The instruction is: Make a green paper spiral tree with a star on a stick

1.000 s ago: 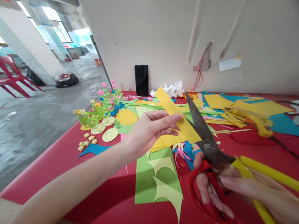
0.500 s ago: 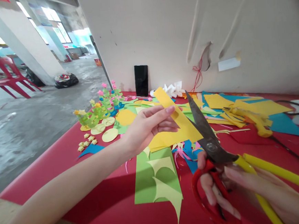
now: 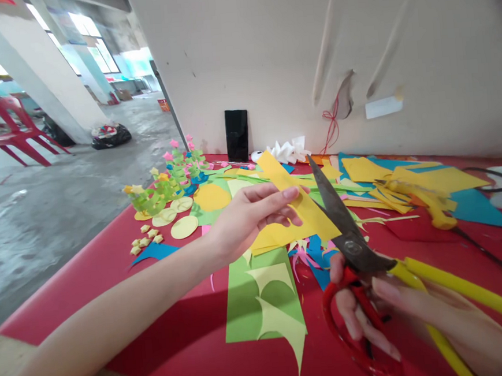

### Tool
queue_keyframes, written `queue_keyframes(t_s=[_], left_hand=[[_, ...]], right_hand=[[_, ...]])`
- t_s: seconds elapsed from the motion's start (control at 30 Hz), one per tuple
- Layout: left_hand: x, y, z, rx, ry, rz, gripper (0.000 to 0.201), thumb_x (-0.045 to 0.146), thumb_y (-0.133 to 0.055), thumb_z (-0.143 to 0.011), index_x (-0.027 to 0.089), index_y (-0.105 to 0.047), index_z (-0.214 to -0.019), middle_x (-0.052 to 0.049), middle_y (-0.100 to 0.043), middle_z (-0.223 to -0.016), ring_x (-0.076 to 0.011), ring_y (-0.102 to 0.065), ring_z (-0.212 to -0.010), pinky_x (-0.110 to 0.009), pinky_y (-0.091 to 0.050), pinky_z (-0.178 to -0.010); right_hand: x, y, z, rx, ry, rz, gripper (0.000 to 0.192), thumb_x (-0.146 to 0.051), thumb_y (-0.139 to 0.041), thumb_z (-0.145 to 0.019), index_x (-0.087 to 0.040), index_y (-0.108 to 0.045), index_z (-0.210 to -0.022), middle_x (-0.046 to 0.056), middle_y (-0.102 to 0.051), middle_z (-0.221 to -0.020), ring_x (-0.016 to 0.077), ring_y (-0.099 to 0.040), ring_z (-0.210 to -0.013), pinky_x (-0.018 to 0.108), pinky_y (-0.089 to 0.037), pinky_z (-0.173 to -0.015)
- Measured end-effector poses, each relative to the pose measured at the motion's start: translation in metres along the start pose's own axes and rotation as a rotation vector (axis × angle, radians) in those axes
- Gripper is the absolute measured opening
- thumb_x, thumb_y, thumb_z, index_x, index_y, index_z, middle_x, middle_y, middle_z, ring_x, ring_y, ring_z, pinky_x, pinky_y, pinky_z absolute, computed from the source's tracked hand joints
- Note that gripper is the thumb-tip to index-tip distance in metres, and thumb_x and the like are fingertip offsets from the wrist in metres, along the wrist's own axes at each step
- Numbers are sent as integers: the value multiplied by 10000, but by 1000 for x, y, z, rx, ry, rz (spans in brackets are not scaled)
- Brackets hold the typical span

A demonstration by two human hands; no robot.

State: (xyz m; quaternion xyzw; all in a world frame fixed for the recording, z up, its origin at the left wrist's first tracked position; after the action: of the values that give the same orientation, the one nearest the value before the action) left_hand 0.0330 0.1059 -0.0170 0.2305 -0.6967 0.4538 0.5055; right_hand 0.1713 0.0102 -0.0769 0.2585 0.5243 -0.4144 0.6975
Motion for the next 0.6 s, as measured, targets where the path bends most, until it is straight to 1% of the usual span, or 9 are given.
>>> queue_keyframes(t_s=[0.07,0.17,0.23,0.3,0.43,0.6], left_hand=[[1,0,0,-5,-8,-15,121,262,-675,-750,148,-700,-718,32,-647,-598,-50,-604,-565,-156,-449,-563],[2,0,0,-1,-15,8,105,248,-681,-745,153,-702,-706,27,-674,-688,-44,-609,-587,-154,-472,-591],[2,0,1,6,-13,25,94,241,-689,-736,156,-704,-700,27,-678,-710,-42,-611,-593,-158,-488,-611],[1,0,1,11,-8,22,93,247,-696,-727,155,-709,-717,26,-669,-680,-49,-614,-592,-160,-488,-607],[1,0,1,5,4,-11,120,269,-692,-728,151,-709,-745,19,-661,-650,-62,-619,-582,-164,-463,-578],[1,-1,1,-18,10,-13,121,271,-676,-747,153,-698,-730,29,-654,-635,-59,-629,-580,-153,-454,-561]], right_hand=[[0,0,0,-8,-6,-12,512,-610,-360,-834,-189,-645,-772,54,-594,-712,124,-513,-531,245,-477,-508],[0,0,1,-5,-16,-12,525,-628,-364,-822,-191,-649,-767,58,-595,-705,129,-512,-529,244,-472,-508],[1,0,2,-3,-15,-12,533,-632,-352,-824,-195,-650,-755,57,-586,-676,136,-514,-536,245,-470,-508],[1,0,2,-6,-7,-8,524,-622,-348,-830,-201,-650,-748,55,-577,-650,144,-517,-542,249,-471,-512],[0,2,2,-4,3,-5,500,-595,-347,-845,-207,-651,-758,55,-584,-670,146,-520,-544,257,-475,-522],[3,2,3,-3,-7,27,541,-622,-317,-845,-196,-642,-765,55,-586,-682,142,-523,-552,265,-479,-515]])
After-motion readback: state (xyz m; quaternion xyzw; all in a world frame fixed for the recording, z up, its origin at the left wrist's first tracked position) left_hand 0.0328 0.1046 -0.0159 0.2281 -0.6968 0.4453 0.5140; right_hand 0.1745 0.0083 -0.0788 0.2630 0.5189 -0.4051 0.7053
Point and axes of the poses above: each hand's wrist, its own z-axis away from the middle knuckle, its own y-axis out of the back of the hand, x = y × z, the point moved 7 cm from there along -z, towards the middle knuckle
